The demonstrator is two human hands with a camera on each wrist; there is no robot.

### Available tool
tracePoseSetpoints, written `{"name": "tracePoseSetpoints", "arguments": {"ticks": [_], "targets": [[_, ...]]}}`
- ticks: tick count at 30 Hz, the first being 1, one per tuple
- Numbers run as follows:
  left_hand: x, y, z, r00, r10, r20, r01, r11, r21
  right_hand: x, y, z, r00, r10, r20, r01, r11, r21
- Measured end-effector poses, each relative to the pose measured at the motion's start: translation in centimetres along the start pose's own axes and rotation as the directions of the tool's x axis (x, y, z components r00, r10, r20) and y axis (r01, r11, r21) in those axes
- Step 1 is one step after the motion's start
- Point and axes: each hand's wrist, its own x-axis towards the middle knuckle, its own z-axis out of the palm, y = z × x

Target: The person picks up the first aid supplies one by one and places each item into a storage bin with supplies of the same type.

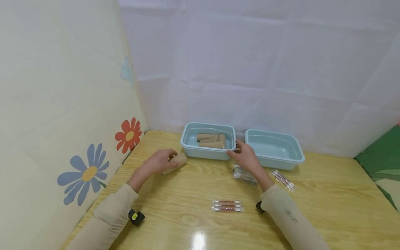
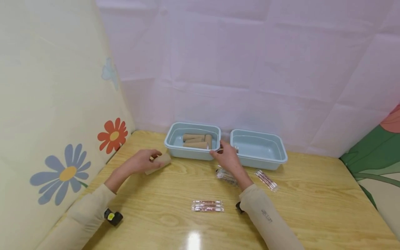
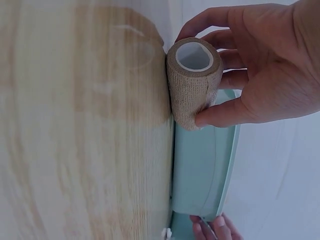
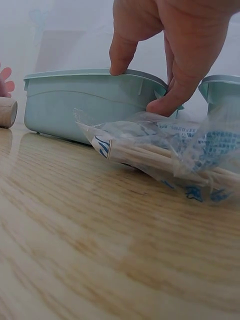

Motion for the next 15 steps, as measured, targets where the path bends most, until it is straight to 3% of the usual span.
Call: {"name": "tracePoseSetpoints", "arguments": {"ticks": [15], "targets": [[-0.26, 0.63, -0.19, 1.000, -0.008, 0.014, 0.008, 1.000, 0.010, 0.11, 0.01, -0.03, 1.000, -0.006, -0.008, 0.006, 1.000, -0.011]]}}
